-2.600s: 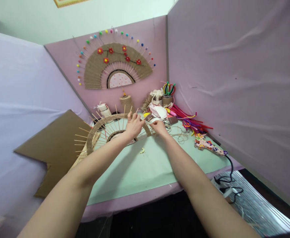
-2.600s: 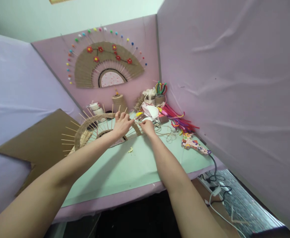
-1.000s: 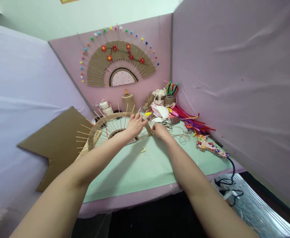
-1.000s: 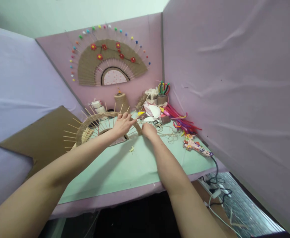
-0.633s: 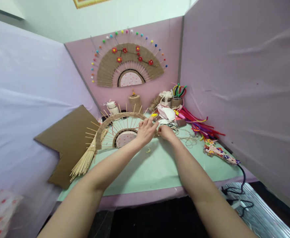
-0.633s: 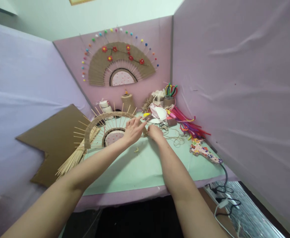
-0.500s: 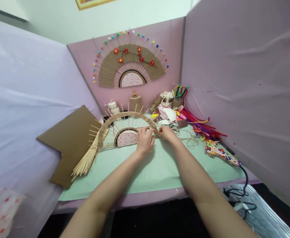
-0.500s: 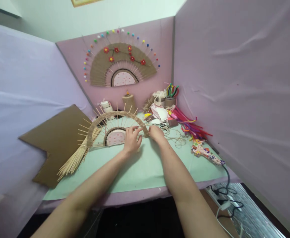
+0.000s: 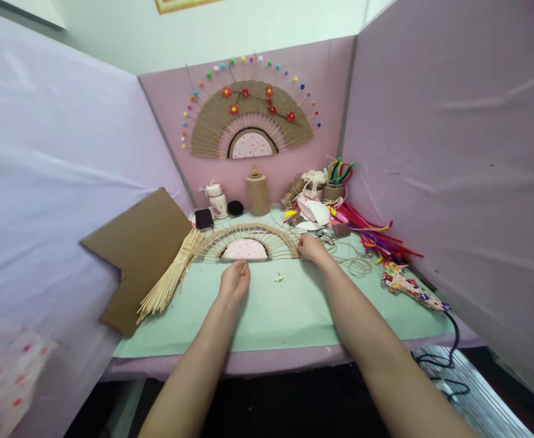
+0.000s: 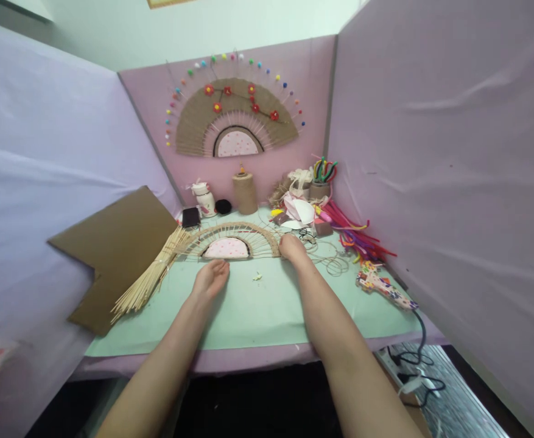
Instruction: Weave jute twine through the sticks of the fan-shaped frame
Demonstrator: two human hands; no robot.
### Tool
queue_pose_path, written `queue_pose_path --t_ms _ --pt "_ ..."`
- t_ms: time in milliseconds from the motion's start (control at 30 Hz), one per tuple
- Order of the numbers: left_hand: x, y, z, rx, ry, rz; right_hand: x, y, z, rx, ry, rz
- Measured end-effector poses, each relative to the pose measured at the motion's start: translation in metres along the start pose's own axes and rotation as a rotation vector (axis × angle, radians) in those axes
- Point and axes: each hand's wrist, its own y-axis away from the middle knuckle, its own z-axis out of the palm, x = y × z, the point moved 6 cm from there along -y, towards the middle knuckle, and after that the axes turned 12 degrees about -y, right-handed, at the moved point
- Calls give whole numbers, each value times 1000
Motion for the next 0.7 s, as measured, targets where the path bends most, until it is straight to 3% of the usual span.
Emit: queue_pose_path --t_ms 167,300,467,700 --pt "14 -25 16 -32 110 -154 -1 -1 -1 1 0 3" --pt "8 -28 37 -98 170 -170 1 -2 -3 6 -36 -3" --pt "8 -27 54 -176 253 -43 0 0 -10 67 -122 -17" --pt "52 -35 45 -276 356 197 -13 8 -35 308 -364 -162"
